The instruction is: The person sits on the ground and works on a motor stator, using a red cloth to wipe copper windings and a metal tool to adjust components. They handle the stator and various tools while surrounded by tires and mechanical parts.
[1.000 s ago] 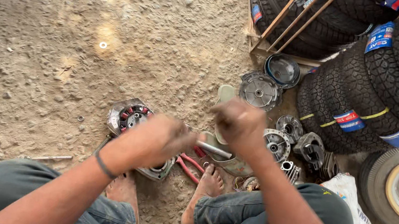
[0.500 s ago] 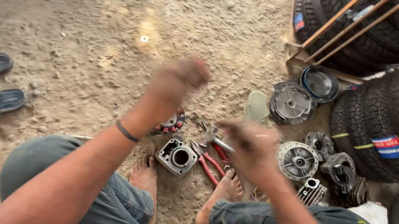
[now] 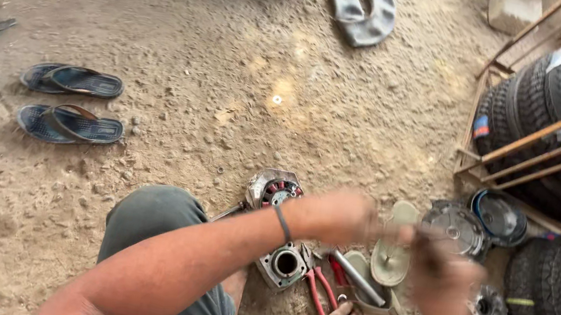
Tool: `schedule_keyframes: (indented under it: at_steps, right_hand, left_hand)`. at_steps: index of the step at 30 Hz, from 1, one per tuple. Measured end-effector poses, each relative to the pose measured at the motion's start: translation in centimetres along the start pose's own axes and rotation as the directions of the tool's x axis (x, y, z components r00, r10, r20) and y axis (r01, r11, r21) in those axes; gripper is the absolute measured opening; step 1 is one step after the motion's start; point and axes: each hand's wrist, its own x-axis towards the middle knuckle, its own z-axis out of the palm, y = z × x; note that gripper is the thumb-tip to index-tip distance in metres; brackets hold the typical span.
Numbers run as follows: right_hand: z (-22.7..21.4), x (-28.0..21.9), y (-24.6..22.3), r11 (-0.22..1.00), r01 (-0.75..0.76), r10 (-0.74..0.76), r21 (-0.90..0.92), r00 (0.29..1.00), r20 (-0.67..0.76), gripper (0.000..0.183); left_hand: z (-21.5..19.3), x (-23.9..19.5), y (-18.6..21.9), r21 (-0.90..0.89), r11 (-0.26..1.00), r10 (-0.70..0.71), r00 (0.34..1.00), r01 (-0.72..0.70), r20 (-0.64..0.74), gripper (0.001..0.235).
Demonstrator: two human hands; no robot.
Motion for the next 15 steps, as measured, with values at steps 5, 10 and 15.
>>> schedule_keyframes:
  at_steps: [5,10,15]
  right_hand:
    - [3.3,0.9,-2.6,0.977,-0.184,0.187,-0.111,0.982,0.022,0.023]
    - [4.8,-0.8,-3.8,0.966,-0.022,0.091,-0.258,0.962,0.259,0.018]
    - [-0.6,1.7,0.4,0.952,-0.240,0.231,-0.188,0.970,-0.071,0.021]
  left_hand:
    - [2.2,-0.5,0.9,-0.714,0.678,0.158,0.983,-0.176,-0.092,0.060]
    - [-1.1,0.5,0.8,-0.519,0.841,-0.231,0.969,0.155,-0.084,0.060]
    - [-0.7,-0.9,4.5,-0.574,0.709,-0.116,0.870,0.410,0.479,0.064]
